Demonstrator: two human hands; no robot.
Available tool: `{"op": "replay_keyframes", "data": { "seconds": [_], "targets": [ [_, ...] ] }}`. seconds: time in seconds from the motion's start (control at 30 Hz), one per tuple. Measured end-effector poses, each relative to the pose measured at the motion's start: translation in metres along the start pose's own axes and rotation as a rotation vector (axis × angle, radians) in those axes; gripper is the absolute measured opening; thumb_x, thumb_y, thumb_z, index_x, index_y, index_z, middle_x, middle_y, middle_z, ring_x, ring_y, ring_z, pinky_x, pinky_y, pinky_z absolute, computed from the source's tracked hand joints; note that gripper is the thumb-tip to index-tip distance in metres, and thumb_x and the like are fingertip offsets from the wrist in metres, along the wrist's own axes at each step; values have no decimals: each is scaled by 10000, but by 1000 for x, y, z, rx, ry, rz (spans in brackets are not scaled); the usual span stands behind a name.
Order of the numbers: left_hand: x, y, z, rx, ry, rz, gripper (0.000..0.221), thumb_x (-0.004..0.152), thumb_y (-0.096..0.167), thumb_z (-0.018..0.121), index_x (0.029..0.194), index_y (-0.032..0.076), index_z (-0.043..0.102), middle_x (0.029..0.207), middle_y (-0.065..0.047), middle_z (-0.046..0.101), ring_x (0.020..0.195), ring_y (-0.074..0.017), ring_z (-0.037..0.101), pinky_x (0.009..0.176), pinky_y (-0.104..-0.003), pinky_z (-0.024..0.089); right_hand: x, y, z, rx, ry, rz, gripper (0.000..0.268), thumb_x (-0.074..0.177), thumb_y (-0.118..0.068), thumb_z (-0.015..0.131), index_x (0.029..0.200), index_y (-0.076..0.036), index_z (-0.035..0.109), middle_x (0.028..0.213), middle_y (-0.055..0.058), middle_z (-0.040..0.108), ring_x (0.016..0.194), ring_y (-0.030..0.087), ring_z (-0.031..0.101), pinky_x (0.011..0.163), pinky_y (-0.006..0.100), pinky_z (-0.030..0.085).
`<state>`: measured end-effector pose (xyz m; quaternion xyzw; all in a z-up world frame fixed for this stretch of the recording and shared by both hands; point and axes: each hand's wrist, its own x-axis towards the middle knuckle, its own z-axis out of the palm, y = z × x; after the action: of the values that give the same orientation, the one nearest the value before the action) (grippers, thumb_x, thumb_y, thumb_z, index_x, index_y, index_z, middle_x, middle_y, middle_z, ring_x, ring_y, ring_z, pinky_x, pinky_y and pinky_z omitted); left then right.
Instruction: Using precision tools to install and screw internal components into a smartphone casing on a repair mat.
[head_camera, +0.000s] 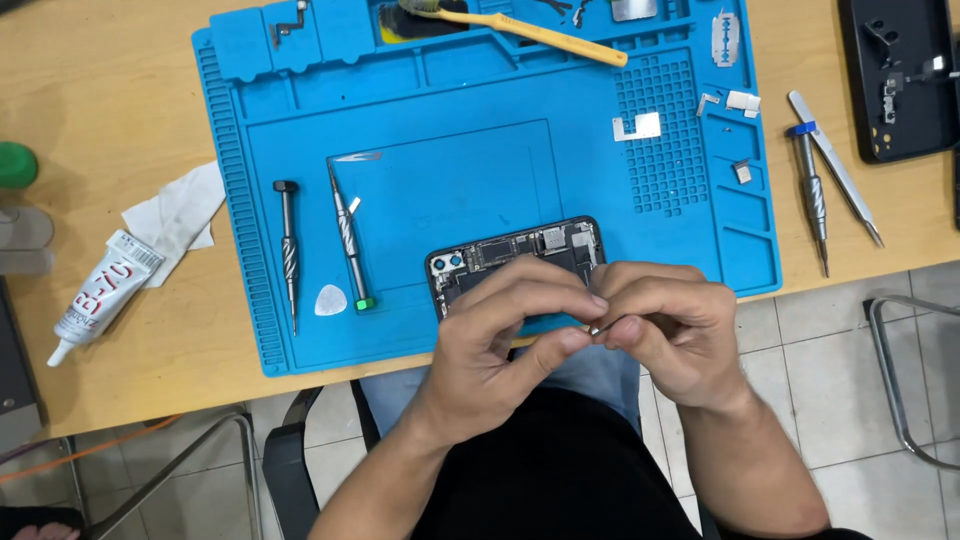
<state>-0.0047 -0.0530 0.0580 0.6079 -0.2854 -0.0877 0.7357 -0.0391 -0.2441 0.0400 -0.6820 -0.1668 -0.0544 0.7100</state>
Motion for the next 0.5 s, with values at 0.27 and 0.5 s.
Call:
{"op": "replay_keyframes", "data": {
  "seconds": [0.27, 0.5],
  "targets": [
    [-14, 9, -1, -16, -68, -49, 131, 1037, 205, 658, 1127, 110, 646, 1198, -97, 614, 1144, -227, 651, 1075, -362, 558, -22, 25, 11, 123, 11, 84, 420, 986, -477, 674, 821, -95, 619, 740, 58, 620, 641, 158, 594, 590, 292, 505],
    [-10, 25, -2, 159, 6, 5, 69, 997, -6, 675, 1058, 4, 644, 1026, -146, 677, 962, -271, 692, 891, -341, 593, -31, 30, 21, 246, 176, 42, 301, 1034, -339, 663, 922, -61, 636, 761, 67, 615, 700, 178, 571, 686, 322, 499]
  ]
}}
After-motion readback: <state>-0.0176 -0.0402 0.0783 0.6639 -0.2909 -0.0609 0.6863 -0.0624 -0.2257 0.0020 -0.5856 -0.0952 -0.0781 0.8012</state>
